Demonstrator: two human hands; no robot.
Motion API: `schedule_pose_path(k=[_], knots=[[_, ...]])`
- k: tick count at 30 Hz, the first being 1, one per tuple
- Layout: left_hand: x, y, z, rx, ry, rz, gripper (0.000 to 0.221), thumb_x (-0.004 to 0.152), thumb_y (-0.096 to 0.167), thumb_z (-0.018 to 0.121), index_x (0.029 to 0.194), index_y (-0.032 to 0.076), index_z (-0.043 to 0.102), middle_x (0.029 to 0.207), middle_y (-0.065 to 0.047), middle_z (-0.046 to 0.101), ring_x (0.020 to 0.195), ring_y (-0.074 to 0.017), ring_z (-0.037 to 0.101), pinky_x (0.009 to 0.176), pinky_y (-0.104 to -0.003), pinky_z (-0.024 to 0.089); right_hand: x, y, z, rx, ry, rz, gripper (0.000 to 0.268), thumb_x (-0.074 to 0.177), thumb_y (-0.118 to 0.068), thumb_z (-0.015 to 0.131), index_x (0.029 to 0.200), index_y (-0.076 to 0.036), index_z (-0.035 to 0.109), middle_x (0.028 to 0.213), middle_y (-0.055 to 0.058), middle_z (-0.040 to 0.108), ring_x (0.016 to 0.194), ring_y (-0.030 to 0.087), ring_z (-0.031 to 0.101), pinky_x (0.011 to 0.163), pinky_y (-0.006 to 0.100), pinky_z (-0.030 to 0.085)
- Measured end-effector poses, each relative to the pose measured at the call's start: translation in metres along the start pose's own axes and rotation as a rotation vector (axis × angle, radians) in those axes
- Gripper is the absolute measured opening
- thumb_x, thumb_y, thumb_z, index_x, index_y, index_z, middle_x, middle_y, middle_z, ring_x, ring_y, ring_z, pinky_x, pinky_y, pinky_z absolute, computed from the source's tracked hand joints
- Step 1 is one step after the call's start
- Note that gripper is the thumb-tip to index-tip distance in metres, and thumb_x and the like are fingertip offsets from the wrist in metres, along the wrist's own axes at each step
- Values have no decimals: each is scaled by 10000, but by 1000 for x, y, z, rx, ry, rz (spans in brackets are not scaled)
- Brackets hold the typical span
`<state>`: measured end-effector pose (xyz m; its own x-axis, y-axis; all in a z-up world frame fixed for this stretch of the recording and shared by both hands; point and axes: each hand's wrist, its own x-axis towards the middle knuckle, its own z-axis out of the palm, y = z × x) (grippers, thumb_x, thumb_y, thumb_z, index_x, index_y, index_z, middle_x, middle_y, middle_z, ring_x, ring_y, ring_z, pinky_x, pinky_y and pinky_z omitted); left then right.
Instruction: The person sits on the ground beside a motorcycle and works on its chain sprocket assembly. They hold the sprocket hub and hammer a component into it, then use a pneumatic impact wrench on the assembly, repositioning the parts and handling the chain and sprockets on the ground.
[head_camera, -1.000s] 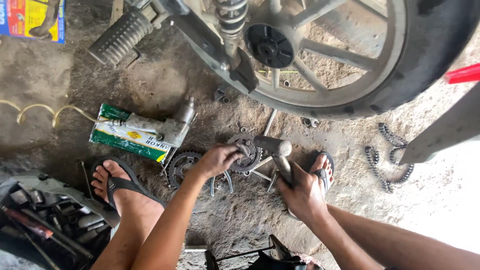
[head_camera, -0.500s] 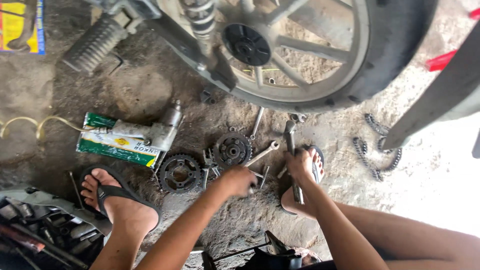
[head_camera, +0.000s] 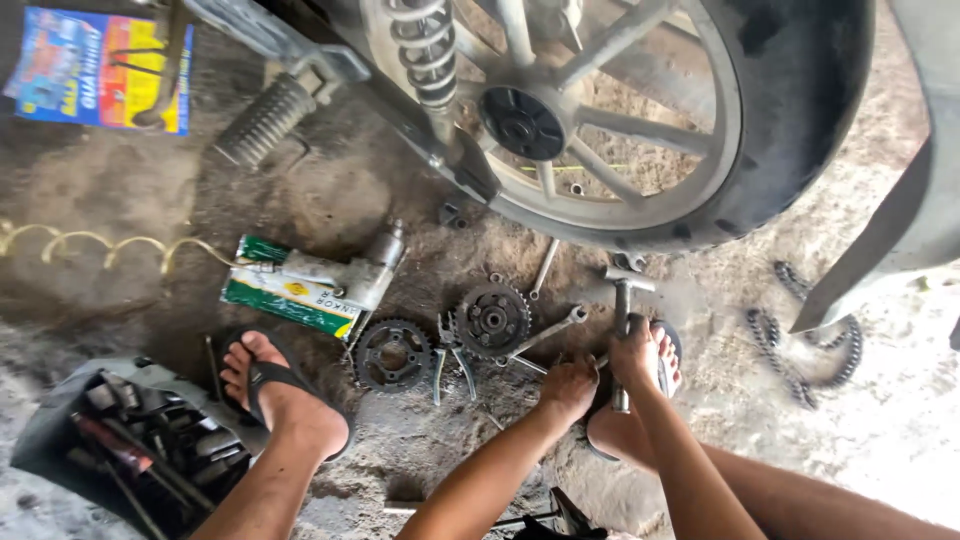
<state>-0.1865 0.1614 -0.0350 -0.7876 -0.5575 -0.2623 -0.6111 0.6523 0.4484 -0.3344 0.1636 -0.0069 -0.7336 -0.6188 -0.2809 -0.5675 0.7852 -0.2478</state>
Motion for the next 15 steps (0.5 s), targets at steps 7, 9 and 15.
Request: schedule_pose_path(k=[7, 9, 15], knots=[[-12, -37, -88, -379, -383, -203, 353, 979, 318, 645, 1046, -24, 703, 912, -209, 741, 754, -310, 727, 632, -444, 582, -16, -31, -17, 58, -13, -84, 329, 903, -237, 690, 1176, -55, 664, 1176, 239, 663, 1145, 418, 601, 986, 525, 483], [-6, -69, -60, -512, -313, -182, 444, 825, 383, 831, 949, -28, 716, 834, -185, 718, 681, -256, 687, 612, -400, 576, -14, -28, -2, 315, -130, -270, 305, 986, -298, 663, 1192, -84, 733, 1075, 216, 753, 989, 379, 715, 854, 455, 576], [-10, -117, -200, -386, -304, -222, 330, 894, 303, 735, 1102, 60, 655, 790, -70, 701, 564, -187, 637, 507, -377, 579, -40, -125, -71, 953, -730, -133, 289, 952, -251, 680, 1150, -43, 717, 824, 108, 744, 630, 154, 667, 535, 312, 530]])
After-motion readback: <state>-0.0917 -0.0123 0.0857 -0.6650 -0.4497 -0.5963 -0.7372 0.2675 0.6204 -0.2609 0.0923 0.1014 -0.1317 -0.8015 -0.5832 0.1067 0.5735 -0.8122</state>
